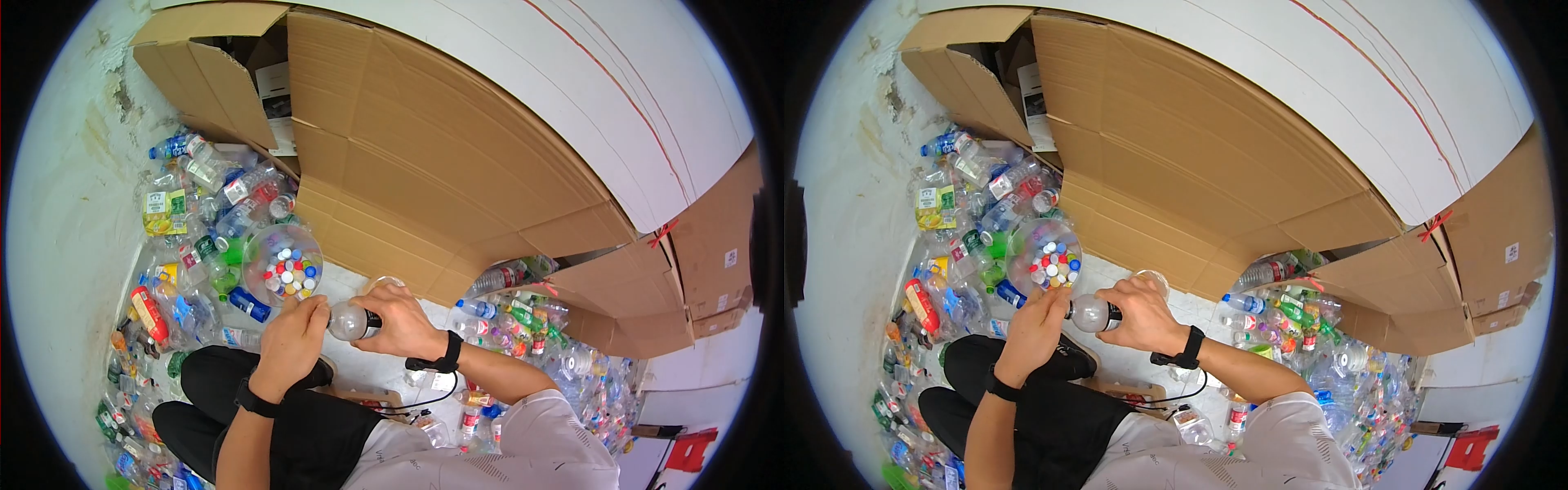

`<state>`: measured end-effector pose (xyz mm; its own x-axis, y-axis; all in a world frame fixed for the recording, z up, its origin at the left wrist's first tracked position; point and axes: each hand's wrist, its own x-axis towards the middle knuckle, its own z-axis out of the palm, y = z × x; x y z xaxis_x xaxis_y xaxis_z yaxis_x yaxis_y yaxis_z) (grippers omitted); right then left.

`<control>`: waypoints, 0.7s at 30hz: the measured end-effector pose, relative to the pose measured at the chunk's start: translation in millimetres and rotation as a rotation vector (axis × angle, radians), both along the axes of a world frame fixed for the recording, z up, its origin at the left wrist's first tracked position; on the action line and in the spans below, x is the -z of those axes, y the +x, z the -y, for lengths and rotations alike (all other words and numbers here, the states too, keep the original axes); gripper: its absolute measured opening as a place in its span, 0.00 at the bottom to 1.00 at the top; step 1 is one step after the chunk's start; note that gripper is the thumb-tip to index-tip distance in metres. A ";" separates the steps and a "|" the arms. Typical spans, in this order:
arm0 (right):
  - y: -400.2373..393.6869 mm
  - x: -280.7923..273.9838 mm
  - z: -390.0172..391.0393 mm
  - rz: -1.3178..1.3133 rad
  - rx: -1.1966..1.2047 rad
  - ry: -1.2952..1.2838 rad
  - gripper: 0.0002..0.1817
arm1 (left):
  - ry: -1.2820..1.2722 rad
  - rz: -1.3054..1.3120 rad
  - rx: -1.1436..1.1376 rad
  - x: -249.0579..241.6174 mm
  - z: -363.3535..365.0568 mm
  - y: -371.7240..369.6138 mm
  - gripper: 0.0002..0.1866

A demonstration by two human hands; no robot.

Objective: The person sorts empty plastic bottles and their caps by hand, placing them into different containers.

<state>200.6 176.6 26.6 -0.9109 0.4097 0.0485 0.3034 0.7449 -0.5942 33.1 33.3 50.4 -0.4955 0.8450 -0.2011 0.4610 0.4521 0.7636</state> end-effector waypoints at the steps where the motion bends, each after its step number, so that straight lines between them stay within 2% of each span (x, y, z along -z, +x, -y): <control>1: 0.4 -0.2 -0.2 0.009 0.000 -0.004 0.31 | 0.039 -0.009 0.027 1.2 1.8 0.0 0.18; 6: 2.3 2.1 0.7 0.014 0.010 -0.022 0.31 | 0.053 0.056 0.096 2.4 2.5 -1.3 0.18; 9: 2.2 2.8 1.0 -0.008 0.006 0.008 0.31 | 0.088 -0.001 0.039 8.9 0.7 1.4 0.18; 14: 0.6 -0.2 1.3 0.004 0.002 0.037 0.30 | 0.000 0.022 -0.093 7.4 -4.9 6.2 0.19; 21: 4.6 3.7 1.2 0.005 0.004 0.077 0.29 | -0.053 0.084 -0.118 15.4 -5.1 -4.5 0.20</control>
<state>205.2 175.4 22.8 -0.9097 0.4083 0.0758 0.3089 0.7873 -0.5336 28.6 38.5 35.0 -0.5705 0.7688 -0.2889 0.3380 0.5403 0.7706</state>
